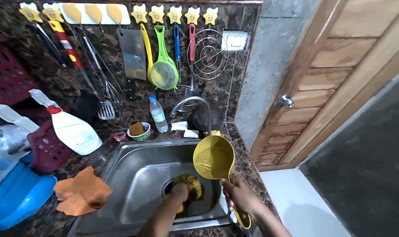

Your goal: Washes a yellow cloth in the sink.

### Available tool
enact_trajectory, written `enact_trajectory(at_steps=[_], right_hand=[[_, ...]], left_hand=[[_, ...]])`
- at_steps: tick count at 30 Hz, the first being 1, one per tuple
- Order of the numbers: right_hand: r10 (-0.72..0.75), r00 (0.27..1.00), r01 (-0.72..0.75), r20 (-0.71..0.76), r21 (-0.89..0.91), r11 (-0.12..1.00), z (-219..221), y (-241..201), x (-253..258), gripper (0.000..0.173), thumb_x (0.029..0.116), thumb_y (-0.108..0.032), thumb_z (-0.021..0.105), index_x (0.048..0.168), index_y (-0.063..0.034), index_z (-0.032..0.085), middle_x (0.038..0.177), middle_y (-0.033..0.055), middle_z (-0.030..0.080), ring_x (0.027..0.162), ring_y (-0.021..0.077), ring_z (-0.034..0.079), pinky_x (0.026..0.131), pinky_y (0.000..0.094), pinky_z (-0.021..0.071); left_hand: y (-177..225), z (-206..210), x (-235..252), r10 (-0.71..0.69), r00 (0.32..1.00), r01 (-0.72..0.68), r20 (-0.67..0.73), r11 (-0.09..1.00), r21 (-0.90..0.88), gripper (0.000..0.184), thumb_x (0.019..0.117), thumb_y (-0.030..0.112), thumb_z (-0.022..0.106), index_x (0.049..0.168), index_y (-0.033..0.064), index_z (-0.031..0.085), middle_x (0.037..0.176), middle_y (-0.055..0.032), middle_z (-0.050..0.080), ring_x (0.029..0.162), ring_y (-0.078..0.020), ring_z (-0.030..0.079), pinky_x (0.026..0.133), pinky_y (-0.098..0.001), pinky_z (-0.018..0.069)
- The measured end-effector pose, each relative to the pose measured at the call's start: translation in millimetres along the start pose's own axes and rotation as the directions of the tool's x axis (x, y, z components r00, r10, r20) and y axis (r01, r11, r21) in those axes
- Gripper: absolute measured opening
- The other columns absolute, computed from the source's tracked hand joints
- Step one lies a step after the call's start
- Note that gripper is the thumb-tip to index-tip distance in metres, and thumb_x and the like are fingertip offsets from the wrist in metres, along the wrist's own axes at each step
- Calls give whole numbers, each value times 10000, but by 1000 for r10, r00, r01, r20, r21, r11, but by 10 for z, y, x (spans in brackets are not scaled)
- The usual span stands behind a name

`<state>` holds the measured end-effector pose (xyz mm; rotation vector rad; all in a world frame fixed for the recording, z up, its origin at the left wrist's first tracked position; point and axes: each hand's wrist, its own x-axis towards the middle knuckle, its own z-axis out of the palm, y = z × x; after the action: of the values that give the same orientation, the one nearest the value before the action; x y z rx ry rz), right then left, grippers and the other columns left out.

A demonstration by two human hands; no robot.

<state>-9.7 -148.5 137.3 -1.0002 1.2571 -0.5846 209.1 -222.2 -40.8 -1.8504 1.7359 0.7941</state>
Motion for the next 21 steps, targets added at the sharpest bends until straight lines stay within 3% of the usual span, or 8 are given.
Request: enact_trajectory(at_steps=[3,8,11,13,15,18,19,21], right_hand=[[11,1000,-10,-8,13,1000,-115,31,-18,181,1127,-225,381,1100,-70,468,661,-32,453,465,61,491,482,226,521],[21,1000,-21,-24,0,1000,-287,-11,-117,205,1129,-227,365,1084,-70,489,663,-52,436,470,43,469,487,209,512],[-6,1000,6,-17,3,1000,-366,-63,-138,206,1131,-197,340,1036,-79,479,649,-59,433,460,32,458,475,193,501],[-12,1000,12,-21,-2,1000,-394,-106,-136,218,1132,-196,334,1021,-76,478,636,-55,426,451,33,457,467,191,500],[-7,999,7,-32,1,1000,-409,-122,-134,225,1132,-201,337,1021,-68,481,632,-46,421,449,39,455,467,195,501],[-14,999,15,-37,24,1000,-441,-158,-127,225,1131,-194,340,1004,-72,480,619,-50,423,438,32,455,459,182,497],[-15,999,16,-40,23,1000,-443,-162,-120,223,1130,-193,340,1001,-74,478,616,-50,425,435,30,458,458,180,499],[-13,999,13,-47,3,1000,-449,-168,-99,229,1131,-205,340,1006,-74,480,623,-42,432,445,37,466,470,189,504]], left_hand=[[-94,-268,-15,109,993,-113,-36,981,-156,412,985,195,613,1317,-48,612,1394,-293,563,1319,-453,529,1077,-648,418],[-351,-1017,-464,118,879,-394,-462,727,-563,271,1065,134,506,1069,-103,637,1071,-284,639,1011,-386,627,915,-556,490],[-395,-1293,-813,103,773,-558,-626,579,-594,266,1106,134,420,1146,-78,576,1104,-242,599,1012,-325,583,897,-514,474],[-456,-1382,-792,237,754,-572,-612,695,-436,331,1124,162,366,1298,-66,532,1203,-284,613,1115,-385,616,980,-557,482],[-464,-1455,-731,365,763,-545,-533,808,-226,332,1119,141,374,1284,-86,550,1167,-311,641,1107,-441,643,982,-604,481],[-391,-1431,-681,301,664,-666,-684,655,-358,265,1091,115,445,1125,-102,594,1093,-247,621,1032,-333,610,948,-512,480],[-389,-1376,-587,257,661,-668,-705,630,-396,263,1080,143,486,1114,-96,590,1089,-235,618,1025,-318,606,939,-499,481],[-388,-1308,-440,285,741,-583,-608,721,-373,347,1030,222,626,1136,-109,618,1112,-286,654,1062,-389,653,973,-577,500]])
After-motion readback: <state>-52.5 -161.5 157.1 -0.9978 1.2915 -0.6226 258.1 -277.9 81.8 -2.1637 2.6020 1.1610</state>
